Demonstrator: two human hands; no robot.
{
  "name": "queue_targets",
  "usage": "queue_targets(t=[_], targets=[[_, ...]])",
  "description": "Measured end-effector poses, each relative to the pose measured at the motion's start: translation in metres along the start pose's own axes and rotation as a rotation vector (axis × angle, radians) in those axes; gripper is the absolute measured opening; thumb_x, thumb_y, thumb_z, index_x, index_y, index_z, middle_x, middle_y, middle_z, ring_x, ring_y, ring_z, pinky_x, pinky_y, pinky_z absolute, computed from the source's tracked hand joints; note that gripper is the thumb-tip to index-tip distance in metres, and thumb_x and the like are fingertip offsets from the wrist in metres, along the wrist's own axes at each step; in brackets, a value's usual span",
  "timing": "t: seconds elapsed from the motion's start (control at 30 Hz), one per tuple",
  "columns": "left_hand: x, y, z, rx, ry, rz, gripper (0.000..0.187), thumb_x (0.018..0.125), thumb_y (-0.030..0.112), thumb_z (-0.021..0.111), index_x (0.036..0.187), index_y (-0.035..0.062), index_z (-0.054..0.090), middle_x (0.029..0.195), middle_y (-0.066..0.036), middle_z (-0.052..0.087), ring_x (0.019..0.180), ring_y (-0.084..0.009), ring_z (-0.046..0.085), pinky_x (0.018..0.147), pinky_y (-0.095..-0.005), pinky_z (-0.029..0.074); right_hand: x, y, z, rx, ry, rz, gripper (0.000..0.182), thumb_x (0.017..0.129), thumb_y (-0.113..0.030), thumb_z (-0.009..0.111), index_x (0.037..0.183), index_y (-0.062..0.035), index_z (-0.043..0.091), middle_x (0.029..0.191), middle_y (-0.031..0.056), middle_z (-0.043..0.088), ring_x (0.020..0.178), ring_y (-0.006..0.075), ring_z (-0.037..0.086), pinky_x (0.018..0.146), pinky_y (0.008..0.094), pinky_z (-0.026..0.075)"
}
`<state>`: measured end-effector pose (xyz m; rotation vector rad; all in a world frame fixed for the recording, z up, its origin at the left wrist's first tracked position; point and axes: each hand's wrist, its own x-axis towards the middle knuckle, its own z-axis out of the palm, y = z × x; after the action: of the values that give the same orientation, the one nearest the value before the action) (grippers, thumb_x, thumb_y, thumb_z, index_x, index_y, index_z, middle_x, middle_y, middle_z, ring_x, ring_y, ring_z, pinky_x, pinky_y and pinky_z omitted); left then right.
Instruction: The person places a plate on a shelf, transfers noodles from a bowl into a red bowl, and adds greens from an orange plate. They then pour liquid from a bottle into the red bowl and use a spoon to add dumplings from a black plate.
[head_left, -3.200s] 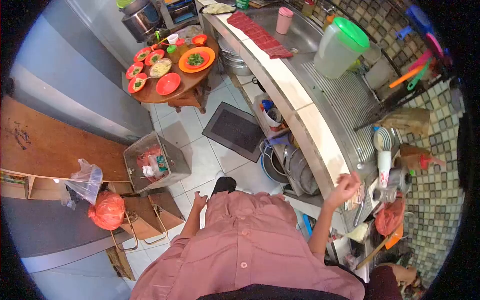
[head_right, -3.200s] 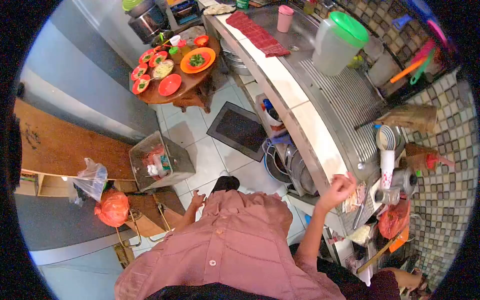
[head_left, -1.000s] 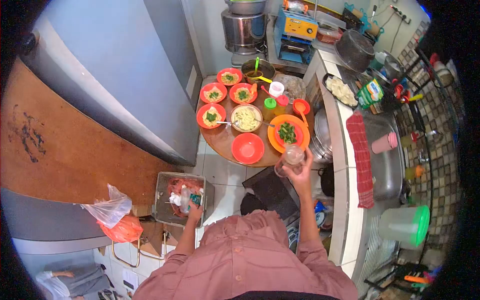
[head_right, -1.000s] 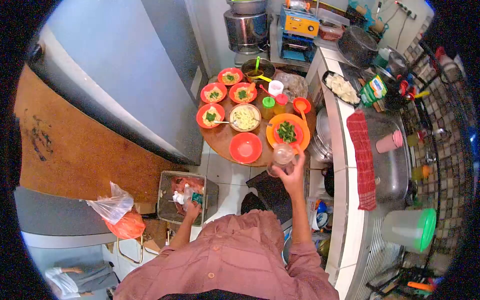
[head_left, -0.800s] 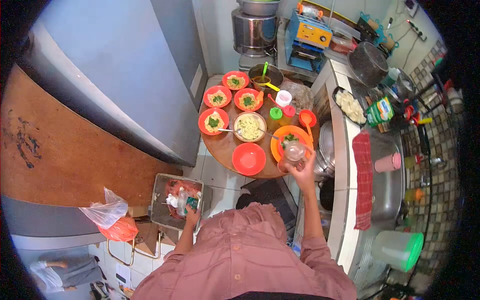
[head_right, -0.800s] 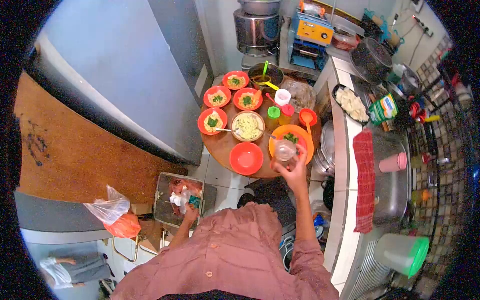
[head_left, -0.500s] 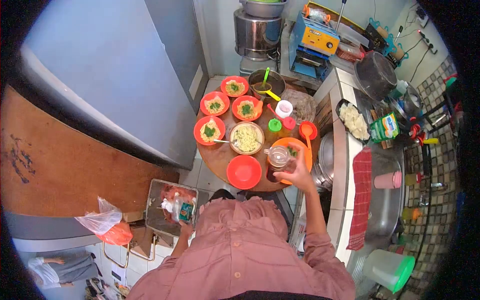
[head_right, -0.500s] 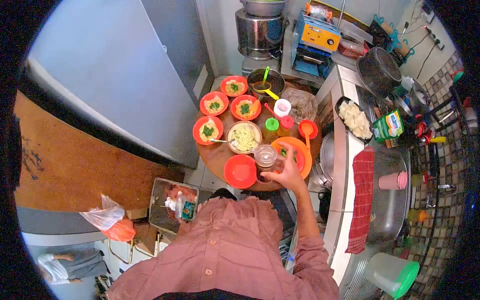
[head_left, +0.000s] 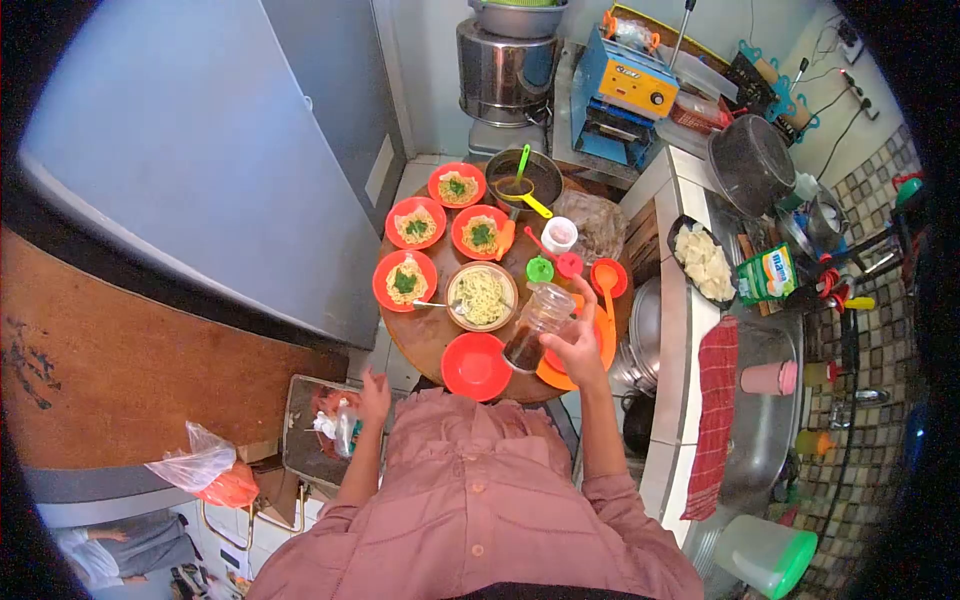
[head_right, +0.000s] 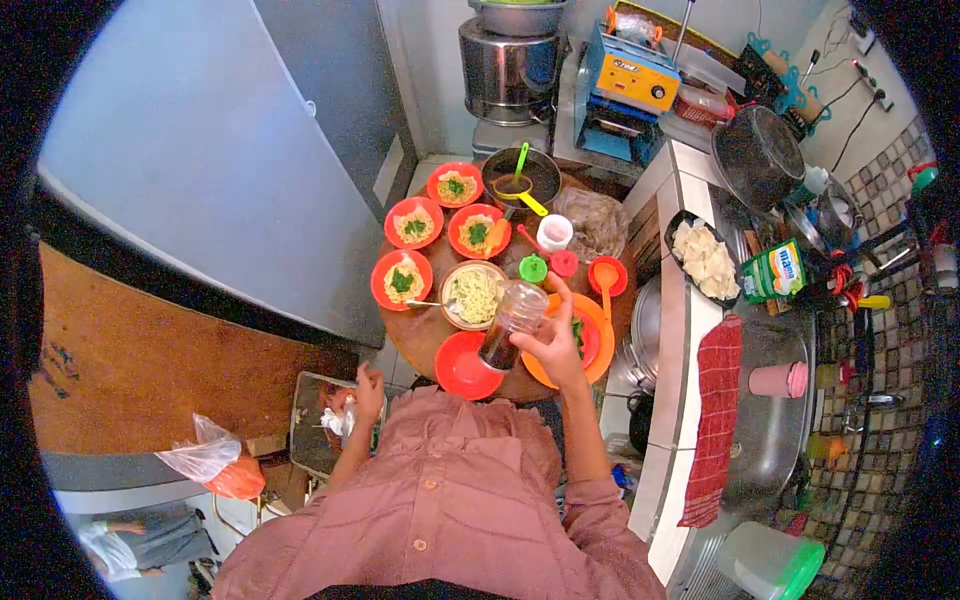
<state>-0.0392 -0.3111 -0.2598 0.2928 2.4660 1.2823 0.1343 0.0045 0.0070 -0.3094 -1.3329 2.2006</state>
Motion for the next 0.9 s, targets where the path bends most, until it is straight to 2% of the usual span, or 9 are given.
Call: queue_targets(t=[0.13,0.2,0.23,0.33,0.47,0.6,0.67,0.8,0.9], targets=[[0.005,0.063,0.009,-0.054,-0.124,0.107,0.046,0.083,0.01,0.05,0.124,0.0024,0.031,0.103,-0.013,0.057,0.086,-0.0222,0.06,0.075,-0.0318,0.047,-0.004,0.013,-0.016,-0.165,0.036,-0.002,0.091,0.066,0.0,0.071,0.134,-0.0151,0.013,0.122,0.0143,0.044,0.107,0.0264,0.05,0.092,0.0375,0.04],[0.005,0.064,0.02,-0.093,-0.167,0.102,0.046,0.083,0.01,0.05,0.124,0.0023,0.031,0.103,-0.013,0.057,0.086,-0.0209,0.06,0.075,-0.031,0.047,-0.009,0.028,-0.026,-0.573,0.018,-0.159,0.077,0.067,-0.006,0.072,0.13,-0.0114,0.029,0.119,0.013,0.049,0.107,0.0218,0.051,0.09,0.034,0.041],[0.004,0.063,0.026,-0.137,-0.205,0.108,0.046,0.083,0.01,0.051,0.124,0.0022,0.031,0.103,-0.012,0.057,0.085,-0.0197,0.06,0.075,-0.0302,0.047,-0.011,0.032,-0.028,-0.572,0.015,-0.15,0.077,0.067,-0.006,0.072,0.13,-0.0114,0.029,0.119,0.013,0.049,0.107,0.0218,0.051,0.09,0.034,0.041],[-0.006,0.059,0.034,-0.111,-0.163,0.126,0.046,0.083,0.009,0.051,0.124,0.0017,0.031,0.102,-0.011,0.057,0.081,-0.0168,0.059,0.073,-0.0286,0.047,-0.021,0.034,-0.025,-1.116,-0.111,-0.131,0.061,0.067,-0.016,0.071,0.122,-0.0097,0.046,0.118,0.0107,0.052,0.101,0.0201,0.055,0.084,0.0312,0.044],[-0.011,0.04,0.032,-0.169,-0.113,0.139,0.045,0.082,0.009,0.05,0.123,0.0025,0.033,0.1,-0.011,0.058,0.078,-0.0159,0.059,0.071,-0.027,0.047,-0.03,0.058,-0.034,-1.132,-0.317,0.197,0.072,0.066,-0.022,0.07,0.13,-0.0171,0.038,0.114,0.0118,0.055,0.095,0.0256,0.057,0.08,0.032,0.045],[-0.017,0.034,0.017,-0.14,-0.087,0.1,0.044,0.082,0.008,0.05,0.123,0.0029,0.033,0.1,-0.011,0.058,0.077,-0.0174,0.059,0.071,-0.0277,0.046,-0.034,0.092,-0.046,-1.176,-0.364,0.126,0.075,0.067,-0.025,0.069,0.133,-0.0223,0.033,0.103,0.012,0.06,0.088,0.0265,0.059,0.076,0.0331,0.046],[-0.018,0.024,0.018,-0.229,-0.067,0.085,0.043,0.082,0.007,0.049,0.122,0.0026,0.034,0.102,-0.012,0.058,0.078,-0.0185,0.059,0.072,-0.0289,0.046,-0.031,0.099,-0.045,-1.225,-0.361,0.255,0.077,0.068,-0.024,0.068,0.134,-0.0295,0.029,0.091,0.0134,0.062,0.083,0.0291,0.06,0.073,0.0369,0.046],[-0.025,0.02,0.015,-0.273,-0.041,0.064,0.042,0.082,0.007,0.048,0.122,0.0022,0.034,0.103,-0.013,0.057,0.081,-0.0194,0.059,0.074,-0.03,0.046,-0.025,0.112,-0.046,-1.168,-0.367,0.386,0.077,0.068,-0.029,0.067,0.134,-0.0302,0.028,0.089,0.0144,0.062,0.081,0.0308,0.06,0.072,0.038,0.047],[-0.03,0.021,0.012,-0.294,-0.131,0.015,0.041,0.087,0.007,0.044,0.125,0.0016,0.027,0.107,-0.013,0.052,0.085,-0.0163,0.057,0.076,-0.028,0.044,-0.024,0.123,-0.05,-1.209,-0.401,0.382,0.079,0.068,-0.032,0.067,0.135,-0.0283,0.026,0.086,0.013,0.062,0.076,0.0245,0.061,0.069,0.0336,0.047]])
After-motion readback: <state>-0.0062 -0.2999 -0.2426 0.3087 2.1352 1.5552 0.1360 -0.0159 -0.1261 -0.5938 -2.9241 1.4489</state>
